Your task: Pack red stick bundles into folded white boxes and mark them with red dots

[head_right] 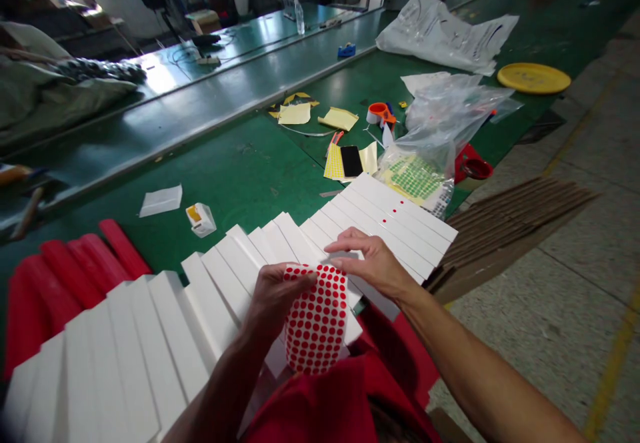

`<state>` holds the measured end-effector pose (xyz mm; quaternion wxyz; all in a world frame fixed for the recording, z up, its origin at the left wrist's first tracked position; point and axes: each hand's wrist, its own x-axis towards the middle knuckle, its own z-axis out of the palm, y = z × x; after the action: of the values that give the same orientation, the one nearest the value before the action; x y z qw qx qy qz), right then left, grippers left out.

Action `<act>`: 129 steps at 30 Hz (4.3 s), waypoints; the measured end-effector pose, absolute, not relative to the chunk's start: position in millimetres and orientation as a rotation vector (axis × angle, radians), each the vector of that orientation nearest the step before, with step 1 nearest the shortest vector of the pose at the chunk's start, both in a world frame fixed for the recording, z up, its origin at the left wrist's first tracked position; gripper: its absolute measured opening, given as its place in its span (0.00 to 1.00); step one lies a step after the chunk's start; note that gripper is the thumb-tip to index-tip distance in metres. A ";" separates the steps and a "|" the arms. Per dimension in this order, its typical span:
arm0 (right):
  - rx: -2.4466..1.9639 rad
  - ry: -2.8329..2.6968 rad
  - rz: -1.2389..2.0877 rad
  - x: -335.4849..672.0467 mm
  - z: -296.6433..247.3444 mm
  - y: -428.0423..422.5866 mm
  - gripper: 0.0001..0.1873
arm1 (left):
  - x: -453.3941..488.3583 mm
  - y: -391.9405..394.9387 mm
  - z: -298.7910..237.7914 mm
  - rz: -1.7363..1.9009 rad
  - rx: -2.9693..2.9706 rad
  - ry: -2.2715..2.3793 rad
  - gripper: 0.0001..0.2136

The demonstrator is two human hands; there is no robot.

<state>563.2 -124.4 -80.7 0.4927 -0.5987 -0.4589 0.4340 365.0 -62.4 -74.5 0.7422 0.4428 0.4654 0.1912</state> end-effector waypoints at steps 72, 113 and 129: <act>-1.499 -0.820 0.905 565.9 -92.1 -126.5 0.08 | 361.4 -66.6 -63.9 0.439 0.914 1.083 0.11; -1.749 -1.039 0.810 553.8 -118.9 -134.3 0.15 | 355.0 -66.7 -74.5 0.504 0.905 1.065 0.11; -1.563 -1.140 0.963 529.2 -77.0 -131.3 0.04 | 353.6 -69.8 -65.4 0.489 0.883 1.095 0.10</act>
<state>529.2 -131.3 -77.0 0.4708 -0.6381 -0.4655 0.3930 353.6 -69.8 -65.4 0.7352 0.4019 0.4985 0.2224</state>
